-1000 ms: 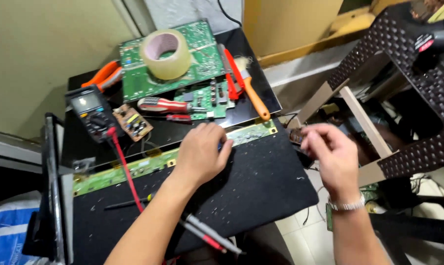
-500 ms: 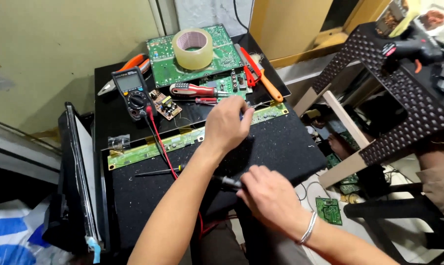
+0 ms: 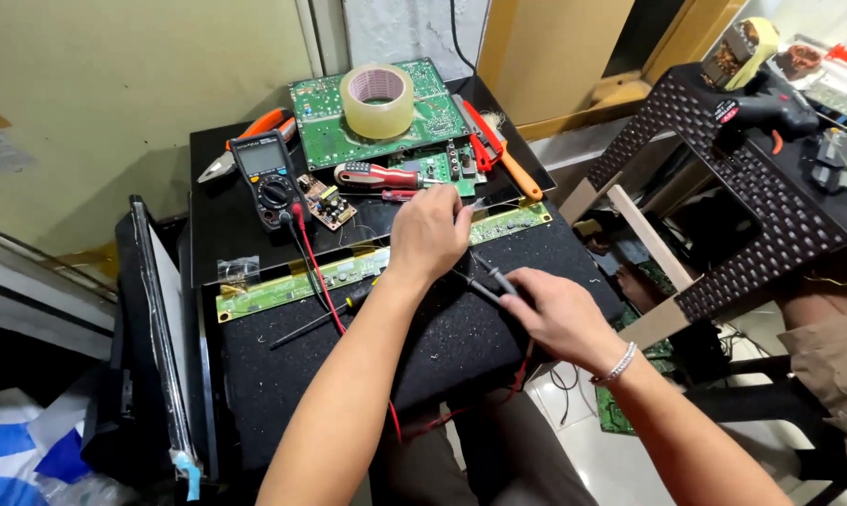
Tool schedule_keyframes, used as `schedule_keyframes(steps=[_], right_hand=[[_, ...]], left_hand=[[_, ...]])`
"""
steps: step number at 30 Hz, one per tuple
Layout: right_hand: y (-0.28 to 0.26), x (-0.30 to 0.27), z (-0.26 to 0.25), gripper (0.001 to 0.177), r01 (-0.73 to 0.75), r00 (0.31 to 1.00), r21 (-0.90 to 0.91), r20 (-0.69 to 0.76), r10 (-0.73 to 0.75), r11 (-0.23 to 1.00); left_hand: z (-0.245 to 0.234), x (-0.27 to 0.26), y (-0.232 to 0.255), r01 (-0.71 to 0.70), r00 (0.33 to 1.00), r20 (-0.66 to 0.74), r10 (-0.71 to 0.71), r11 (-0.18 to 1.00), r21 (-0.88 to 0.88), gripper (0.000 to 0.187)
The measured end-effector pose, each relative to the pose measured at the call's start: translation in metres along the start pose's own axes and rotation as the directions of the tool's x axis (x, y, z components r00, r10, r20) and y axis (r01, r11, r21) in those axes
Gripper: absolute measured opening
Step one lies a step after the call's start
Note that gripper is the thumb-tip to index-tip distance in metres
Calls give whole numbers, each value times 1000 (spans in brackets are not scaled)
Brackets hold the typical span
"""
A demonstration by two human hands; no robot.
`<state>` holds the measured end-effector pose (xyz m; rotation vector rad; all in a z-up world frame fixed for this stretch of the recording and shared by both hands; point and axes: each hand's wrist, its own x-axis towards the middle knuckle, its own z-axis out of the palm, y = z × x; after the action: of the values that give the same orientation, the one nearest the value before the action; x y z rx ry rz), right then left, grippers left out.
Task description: Soldering electronic components onto a circuit board at a repair bench.
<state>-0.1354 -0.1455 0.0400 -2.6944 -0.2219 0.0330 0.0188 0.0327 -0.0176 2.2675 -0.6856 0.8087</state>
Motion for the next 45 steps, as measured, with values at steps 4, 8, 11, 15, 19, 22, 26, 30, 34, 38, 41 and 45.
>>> schedule_keyframes(steps=[4, 8, 11, 15, 19, 22, 26, 30, 34, 38, 41, 45], right_hand=[[20, 7, -5, 55, -114, 959, 319, -211, 188, 941], [38, 15, 1, 41, -8, 903, 658, -319, 288, 753], [53, 26, 15, 12, 223, 885, 824, -395, 246, 521], [48, 24, 17, 38, 214, 889, 811, -393, 235, 545], [44, 15, 13, 19, 147, 855, 405, -511, 90, 903], [34, 22, 10, 17, 83, 875, 339, -475, 94, 937], [35, 26, 19, 38, 27, 893, 242, -441, 86, 970], [21, 28, 10, 19, 74, 876, 254, -478, 59, 964], [35, 24, 17, 17, 29, 823, 291, -549, 142, 956], [29, 27, 13, 16, 77, 819, 259, -568, 88, 963], [25, 27, 10, 16, 161, 834, 213, -552, -18, 964], [27, 27, 11, 17, 155, 799, 203, -601, -2, 967]], left_hand=[[2, -2, 0, -8, 1000, 10, 8, 1000, 19, 26], [8, -2, -2, -58, 998, 19, 58, 998, 27, 25], [5, -3, 0, -109, 992, 71, 107, 994, 23, 24], [2, -3, 5, -189, 975, 128, 183, 981, 36, 21], [3, -4, 7, -239, 964, 137, 226, 967, 90, 20], [9, -5, 2, -235, 964, 148, 221, 969, 83, 20], [6, -2, 5, -233, 962, 171, 215, 968, 94, 19], [3, 0, 6, -213, 962, 191, 196, 975, 71, 19], [5, -1, 5, -203, 963, 192, 186, 977, 70, 19], [3, 1, 7, -207, 964, 190, 187, 974, 89, 19], [1, 1, 8, -190, 962, 210, 176, 981, 47, 20], [0, 2, 8, -184, 960, 223, 169, 982, 45, 20]])
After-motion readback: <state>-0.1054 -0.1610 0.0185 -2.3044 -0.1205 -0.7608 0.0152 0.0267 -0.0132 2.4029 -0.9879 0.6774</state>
